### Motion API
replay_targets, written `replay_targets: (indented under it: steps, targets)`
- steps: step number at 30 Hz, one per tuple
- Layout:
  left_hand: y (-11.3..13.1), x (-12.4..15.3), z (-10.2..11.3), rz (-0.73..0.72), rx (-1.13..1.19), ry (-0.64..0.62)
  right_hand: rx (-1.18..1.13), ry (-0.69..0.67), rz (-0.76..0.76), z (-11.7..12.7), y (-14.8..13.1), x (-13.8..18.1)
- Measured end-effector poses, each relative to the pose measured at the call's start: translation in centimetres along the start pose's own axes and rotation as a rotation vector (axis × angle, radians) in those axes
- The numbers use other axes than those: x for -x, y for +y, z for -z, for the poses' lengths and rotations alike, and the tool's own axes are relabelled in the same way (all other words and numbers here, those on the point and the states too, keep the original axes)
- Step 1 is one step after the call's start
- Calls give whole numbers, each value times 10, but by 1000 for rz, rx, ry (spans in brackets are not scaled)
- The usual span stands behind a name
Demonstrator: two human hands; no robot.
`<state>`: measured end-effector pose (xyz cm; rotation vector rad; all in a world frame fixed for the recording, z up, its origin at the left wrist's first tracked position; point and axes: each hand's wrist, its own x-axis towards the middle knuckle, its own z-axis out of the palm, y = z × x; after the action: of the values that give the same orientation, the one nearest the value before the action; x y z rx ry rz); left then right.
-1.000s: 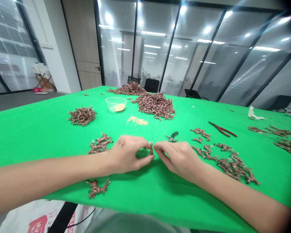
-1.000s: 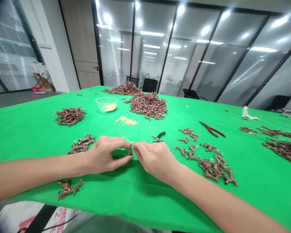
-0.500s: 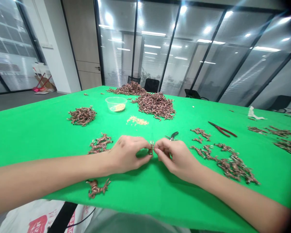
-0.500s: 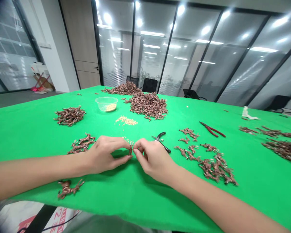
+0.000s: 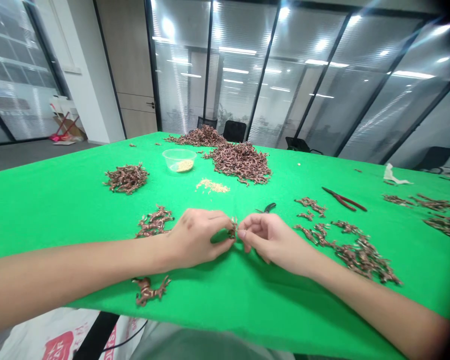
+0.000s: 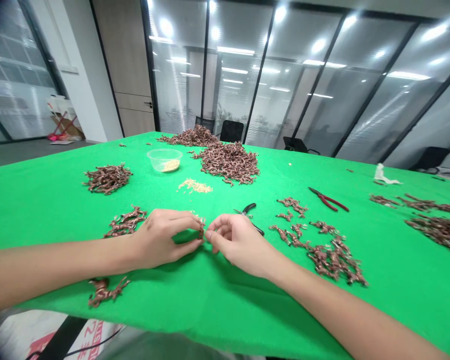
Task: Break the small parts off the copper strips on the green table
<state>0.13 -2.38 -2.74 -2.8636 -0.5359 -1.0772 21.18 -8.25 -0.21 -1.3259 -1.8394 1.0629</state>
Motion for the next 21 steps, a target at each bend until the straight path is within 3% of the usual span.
replay_targets:
  steps: [3,10,13,21]
  targets:
    - [0,0,1,23,3,-3,297,149,238,1,3,1]
    - [0,0,0,52,17,-16,885,240,711,3,15,1]
    - [0,0,0,61,40,-15,1034,246,795,3,13,2]
    - [2,-1,0,55,76,1,1140,304,869,6,11,2]
